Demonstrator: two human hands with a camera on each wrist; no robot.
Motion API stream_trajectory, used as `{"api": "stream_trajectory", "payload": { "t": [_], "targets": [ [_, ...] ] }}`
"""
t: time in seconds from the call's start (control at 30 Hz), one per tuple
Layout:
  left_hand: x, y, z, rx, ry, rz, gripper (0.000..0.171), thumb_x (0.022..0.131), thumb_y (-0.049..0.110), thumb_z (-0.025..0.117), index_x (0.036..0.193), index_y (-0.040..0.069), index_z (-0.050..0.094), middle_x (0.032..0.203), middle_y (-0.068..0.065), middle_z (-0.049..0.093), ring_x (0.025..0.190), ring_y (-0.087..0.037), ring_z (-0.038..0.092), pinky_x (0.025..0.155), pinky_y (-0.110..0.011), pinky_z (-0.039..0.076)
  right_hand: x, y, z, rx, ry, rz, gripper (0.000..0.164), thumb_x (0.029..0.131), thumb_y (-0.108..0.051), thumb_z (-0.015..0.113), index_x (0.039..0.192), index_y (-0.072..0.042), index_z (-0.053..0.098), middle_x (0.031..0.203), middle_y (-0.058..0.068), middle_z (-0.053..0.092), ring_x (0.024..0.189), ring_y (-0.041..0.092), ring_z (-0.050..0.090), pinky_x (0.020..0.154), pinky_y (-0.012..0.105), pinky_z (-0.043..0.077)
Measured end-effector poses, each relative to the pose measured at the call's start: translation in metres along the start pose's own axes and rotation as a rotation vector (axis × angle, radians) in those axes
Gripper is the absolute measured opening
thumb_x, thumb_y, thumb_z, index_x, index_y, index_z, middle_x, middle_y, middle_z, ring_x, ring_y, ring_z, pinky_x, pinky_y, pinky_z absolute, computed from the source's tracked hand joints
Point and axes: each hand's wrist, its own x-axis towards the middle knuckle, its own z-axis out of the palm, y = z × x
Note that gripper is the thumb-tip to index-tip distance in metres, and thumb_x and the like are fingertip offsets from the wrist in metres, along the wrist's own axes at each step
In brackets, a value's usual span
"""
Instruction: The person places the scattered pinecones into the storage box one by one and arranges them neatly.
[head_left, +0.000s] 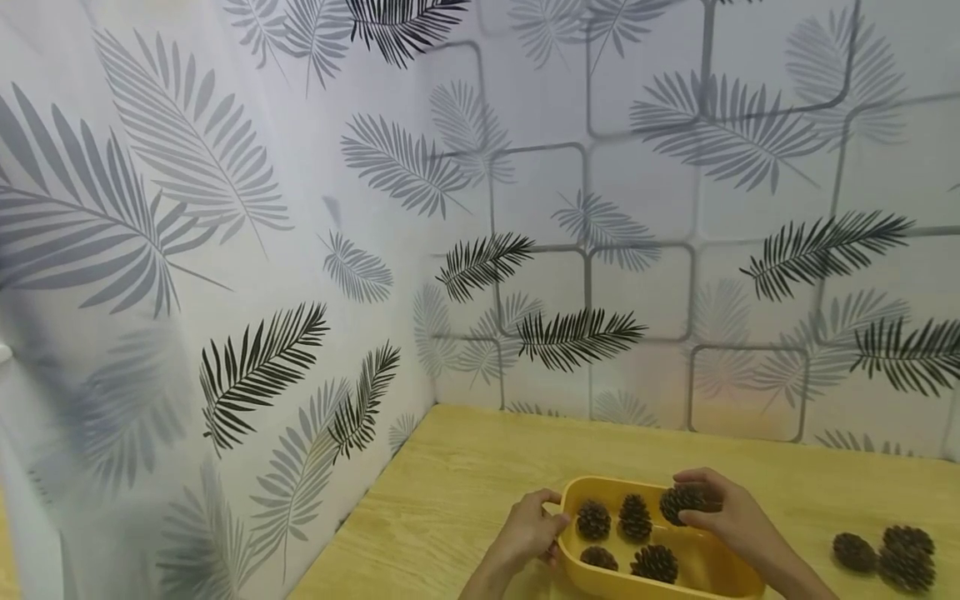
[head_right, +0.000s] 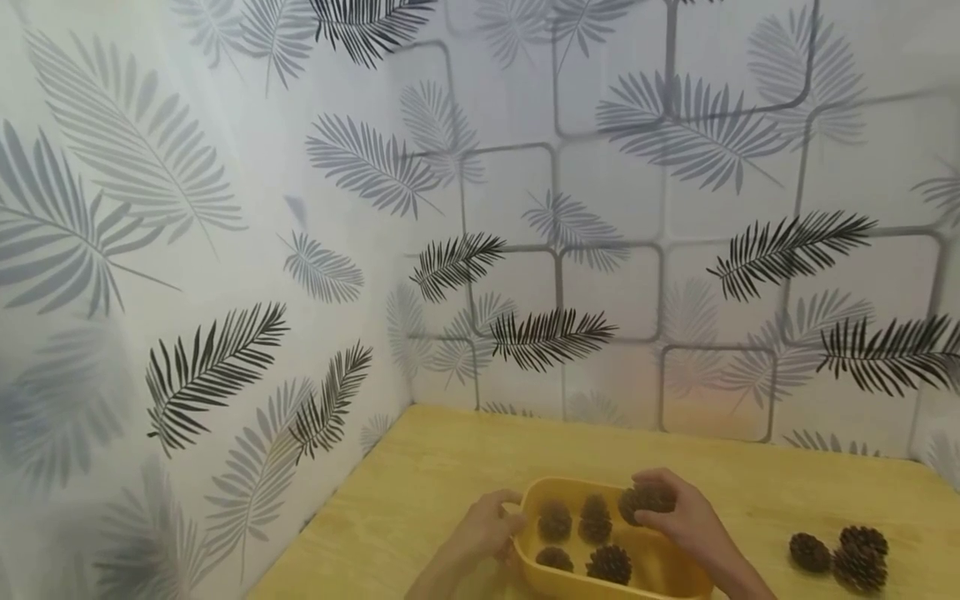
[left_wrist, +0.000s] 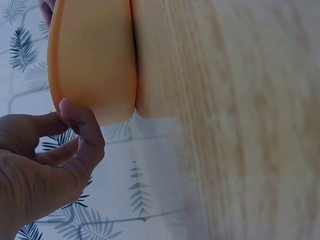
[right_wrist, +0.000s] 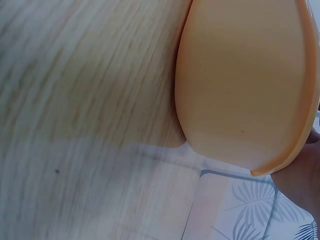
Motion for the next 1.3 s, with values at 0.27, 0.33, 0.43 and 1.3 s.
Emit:
{"api": "stream_trajectory", "payload": {
  "t": [0.27,0.33,0.43,1.3],
  "targets": [
    [-0.0027,0.0047,-0.0002,0.007,-0.010,0.008,0.033,0.103,0.008,0.064,0.135,-0.001,0.061,0.067,-0.003,0.059,0.047,-0.009,0.051,0.040,-0.018,0.049,0.0014,0.0018,0.0016,-0.041,-0.005,0.001,0.045,0.088,-0.006,0.081,0.128,0.005,0.063,0.121,0.020,0.069,0.104,0.032,0.069,0.086,0.046,0.062],
    [-0.0031,0.0047,0.0000,0.007,-0.012,0.013,0.033,0.103,0.008,0.063,0.135,-0.001,0.061,0.067,-0.003,0.059,0.046,-0.008,0.051,0.040,-0.017,0.049,0.0016,0.0015,0.0022,-0.048,-0.003,-0.002,0.044,0.087,-0.005,0.081,0.127,0.005,0.063,0.119,0.019,0.070,0.102,0.031,0.069,0.084,0.043,0.063],
    [-0.0035,0.0043,0.0001,0.010,-0.013,0.016,0.033,0.103,0.007,0.063,0.135,-0.002,0.060,0.067,-0.003,0.059,0.047,-0.008,0.051,0.040,-0.016,0.048,0.0013,0.0008,0.0031,-0.040,-0.001,0.008,0.044,0.087,-0.004,0.081,0.126,0.006,0.063,0.118,0.019,0.070,0.101,0.031,0.069,0.081,0.041,0.063],
    [-0.0022,0.0033,0.0013,0.009,-0.006,-0.006,0.035,0.103,0.007,0.064,0.137,-0.002,0.060,0.078,-0.013,0.062,0.047,-0.008,0.053,0.041,-0.019,0.051,0.0020,0.0054,0.0081,-0.186,-0.008,-0.058,0.039,0.082,-0.005,0.086,0.116,-0.003,0.068,0.109,0.010,0.073,0.094,0.027,0.070,0.078,0.042,0.062]
  ]
}}
